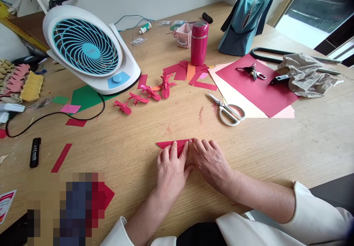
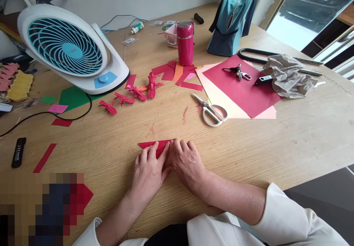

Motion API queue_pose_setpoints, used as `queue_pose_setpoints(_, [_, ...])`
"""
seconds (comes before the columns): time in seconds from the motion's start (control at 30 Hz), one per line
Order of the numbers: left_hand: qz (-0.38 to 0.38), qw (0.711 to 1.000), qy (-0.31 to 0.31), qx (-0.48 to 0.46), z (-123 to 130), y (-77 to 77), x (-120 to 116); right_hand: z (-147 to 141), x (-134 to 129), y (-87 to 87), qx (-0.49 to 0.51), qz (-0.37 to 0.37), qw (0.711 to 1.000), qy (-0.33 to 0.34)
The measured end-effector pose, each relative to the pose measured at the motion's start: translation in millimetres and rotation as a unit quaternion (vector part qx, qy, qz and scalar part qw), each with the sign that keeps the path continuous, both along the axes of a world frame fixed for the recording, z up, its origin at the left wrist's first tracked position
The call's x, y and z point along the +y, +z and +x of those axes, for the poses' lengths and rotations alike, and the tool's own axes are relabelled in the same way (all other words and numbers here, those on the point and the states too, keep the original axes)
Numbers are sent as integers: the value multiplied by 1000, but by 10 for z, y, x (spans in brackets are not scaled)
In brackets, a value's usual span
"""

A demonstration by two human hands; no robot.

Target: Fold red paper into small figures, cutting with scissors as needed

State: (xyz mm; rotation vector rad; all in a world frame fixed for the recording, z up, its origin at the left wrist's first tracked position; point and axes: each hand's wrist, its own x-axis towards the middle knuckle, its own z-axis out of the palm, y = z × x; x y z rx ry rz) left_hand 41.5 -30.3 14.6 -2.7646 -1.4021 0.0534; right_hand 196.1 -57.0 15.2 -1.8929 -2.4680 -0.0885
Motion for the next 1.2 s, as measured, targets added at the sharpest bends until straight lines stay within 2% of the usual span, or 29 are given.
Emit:
queue_pose_setpoints(0.2, [23,999,-10,-23,-73,-53,-28,2,24,34,18,-33,999,-1])
queue_pose_setpoints(0.47, [63,998,-4,-20,-234,-115,-97,-2,32,14,31,-16,999,-7])
queue_pose_setpoints(0.7, [121,989,-3,-82,-356,-263,-110,2,42,-31,10,10,1000,-18])
queue_pose_setpoints(0.97, [116,987,19,-106,-383,-337,-104,34,40,-55,-3,12,999,-52])
queue_pose_setpoints(1.2, [115,981,29,-154,-356,-346,-99,47,177,95,94,-19,991,-97])
